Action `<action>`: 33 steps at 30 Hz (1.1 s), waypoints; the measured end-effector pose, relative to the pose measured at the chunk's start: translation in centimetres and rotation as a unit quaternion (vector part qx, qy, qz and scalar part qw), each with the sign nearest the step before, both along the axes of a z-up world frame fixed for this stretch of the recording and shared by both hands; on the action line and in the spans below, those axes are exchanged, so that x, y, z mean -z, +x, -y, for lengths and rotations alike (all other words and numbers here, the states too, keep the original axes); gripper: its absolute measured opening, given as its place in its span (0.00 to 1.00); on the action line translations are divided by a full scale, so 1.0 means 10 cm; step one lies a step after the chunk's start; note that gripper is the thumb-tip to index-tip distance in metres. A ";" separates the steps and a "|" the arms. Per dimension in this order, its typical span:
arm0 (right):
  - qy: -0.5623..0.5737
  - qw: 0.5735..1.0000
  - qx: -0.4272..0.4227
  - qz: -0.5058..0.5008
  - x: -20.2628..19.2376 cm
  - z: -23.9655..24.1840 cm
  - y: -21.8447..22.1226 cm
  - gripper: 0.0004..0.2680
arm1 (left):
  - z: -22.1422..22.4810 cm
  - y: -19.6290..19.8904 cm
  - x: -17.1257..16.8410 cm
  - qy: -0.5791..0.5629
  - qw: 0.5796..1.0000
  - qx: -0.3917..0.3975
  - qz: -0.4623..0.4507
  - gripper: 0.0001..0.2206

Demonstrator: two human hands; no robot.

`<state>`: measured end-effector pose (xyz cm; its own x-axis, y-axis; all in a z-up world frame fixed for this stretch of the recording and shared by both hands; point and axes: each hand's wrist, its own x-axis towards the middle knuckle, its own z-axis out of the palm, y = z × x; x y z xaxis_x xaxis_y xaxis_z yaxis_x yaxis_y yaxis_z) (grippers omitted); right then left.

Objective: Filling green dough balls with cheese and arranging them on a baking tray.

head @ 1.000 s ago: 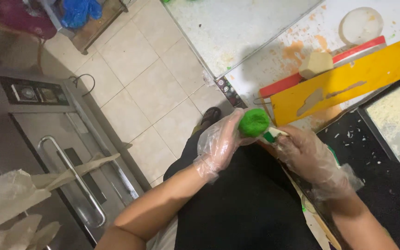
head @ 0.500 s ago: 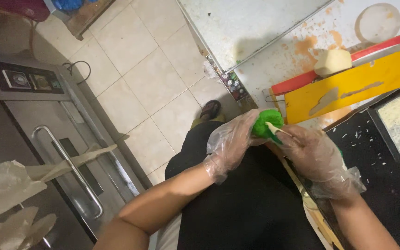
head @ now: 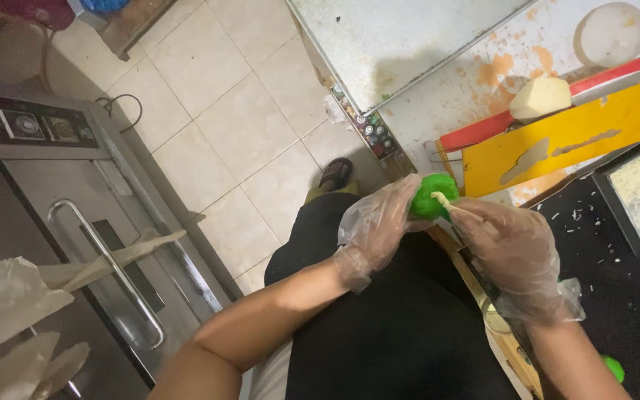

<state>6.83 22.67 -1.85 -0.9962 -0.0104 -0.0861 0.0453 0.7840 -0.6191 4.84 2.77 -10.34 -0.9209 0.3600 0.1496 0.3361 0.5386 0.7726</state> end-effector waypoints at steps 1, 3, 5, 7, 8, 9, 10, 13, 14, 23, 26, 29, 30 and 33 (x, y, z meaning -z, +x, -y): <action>0.023 0.999 -0.015 -0.027 0.02 -0.01 0.00 0.06 | 0.00 0.00 -0.01 0.013 1.000 0.009 0.020 0.28; 0.047 0.997 -0.030 -0.051 -0.01 -0.02 0.01 0.06 | -0.03 0.05 0.13 0.026 0.999 0.018 0.041 0.28; 0.050 0.998 -0.037 -0.018 -0.09 -0.01 0.01 0.07 | -0.09 0.13 0.43 0.000 0.999 0.033 -0.002 0.27; 0.021 0.997 -0.047 -0.051 -0.10 0.00 0.02 0.05 | -0.07 0.12 0.27 0.001 0.999 0.032 0.001 0.29; -0.008 0.995 -0.059 -0.086 -0.10 0.01 0.00 0.04 | -0.07 0.09 0.19 0.002 1.000 0.030 0.002 0.30; -0.007 0.994 -0.059 -0.087 -0.14 0.02 0.02 0.04 | -0.05 0.04 0.05 0.003 1.000 0.030 0.001 0.30; -0.029 0.998 -0.031 -0.055 -0.16 0.04 0.02 0.04 | -0.03 0.00 -0.10 0.025 0.999 0.024 0.033 0.29; -0.067 0.996 -0.035 -0.038 -0.03 -0.10 0.08 0.13 | 0.02 -0.17 -0.60 0.227 0.943 -0.007 0.241 0.18; -0.082 0.993 -0.064 -0.056 0.06 -0.19 0.10 0.21 | 0.02 -0.25 -0.78 0.393 0.826 -0.028 0.402 0.17; 0.057 0.993 -0.098 -0.044 1.13 -0.79 0.45 0.17 | 0.17 -0.46 -0.82 0.499 0.705 -0.166 0.476 0.26; -0.035 0.970 -0.134 -0.199 1.29 -0.78 0.39 0.13 | 0.16 -0.50 -0.94 0.479 0.682 -0.237 0.499 0.25; 0.193 0.977 -0.058 0.069 0.80 -0.55 0.31 0.04 | 0.17 -0.46 -0.79 0.499 0.690 -0.201 0.485 0.26; 0.193 0.977 -0.058 0.069 0.87 -0.60 0.31 0.04 | 0.16 -0.46 -0.85 0.499 0.690 -0.201 0.484 0.26; -0.088 0.983 -0.141 -0.073 0.81 -0.60 0.25 0.03 | 0.14 -0.46 -0.88 0.469 0.694 -0.210 0.504 0.25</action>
